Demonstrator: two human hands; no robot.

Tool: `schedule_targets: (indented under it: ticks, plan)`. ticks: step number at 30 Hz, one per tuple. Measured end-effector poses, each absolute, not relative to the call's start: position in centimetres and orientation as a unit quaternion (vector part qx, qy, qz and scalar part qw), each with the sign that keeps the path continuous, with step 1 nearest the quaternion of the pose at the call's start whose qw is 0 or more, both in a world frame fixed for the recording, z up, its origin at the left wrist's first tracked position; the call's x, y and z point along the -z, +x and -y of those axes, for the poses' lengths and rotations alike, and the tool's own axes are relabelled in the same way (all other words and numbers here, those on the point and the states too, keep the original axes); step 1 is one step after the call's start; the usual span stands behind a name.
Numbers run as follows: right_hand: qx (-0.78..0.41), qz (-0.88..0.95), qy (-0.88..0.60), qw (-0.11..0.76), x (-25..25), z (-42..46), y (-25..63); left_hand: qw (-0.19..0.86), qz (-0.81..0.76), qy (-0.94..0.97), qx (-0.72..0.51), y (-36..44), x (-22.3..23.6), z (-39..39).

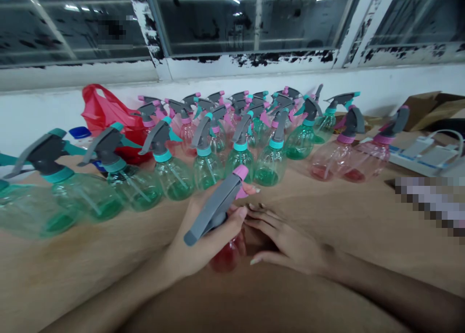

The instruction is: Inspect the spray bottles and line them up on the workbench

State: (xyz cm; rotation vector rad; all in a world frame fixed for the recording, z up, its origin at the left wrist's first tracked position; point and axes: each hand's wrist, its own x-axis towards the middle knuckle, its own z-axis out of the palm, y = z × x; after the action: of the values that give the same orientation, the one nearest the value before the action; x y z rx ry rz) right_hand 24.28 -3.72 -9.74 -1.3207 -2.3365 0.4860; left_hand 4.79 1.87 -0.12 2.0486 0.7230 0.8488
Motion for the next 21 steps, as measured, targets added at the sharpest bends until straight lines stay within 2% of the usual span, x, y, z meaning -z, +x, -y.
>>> schedule_targets:
  ticks: [21]
  plan:
    - [-0.166,0.840,-0.474,0.205,10.02,3.38,24.70,0.388,-0.307,0.820,-0.288,4.63,-0.44,-1.80]
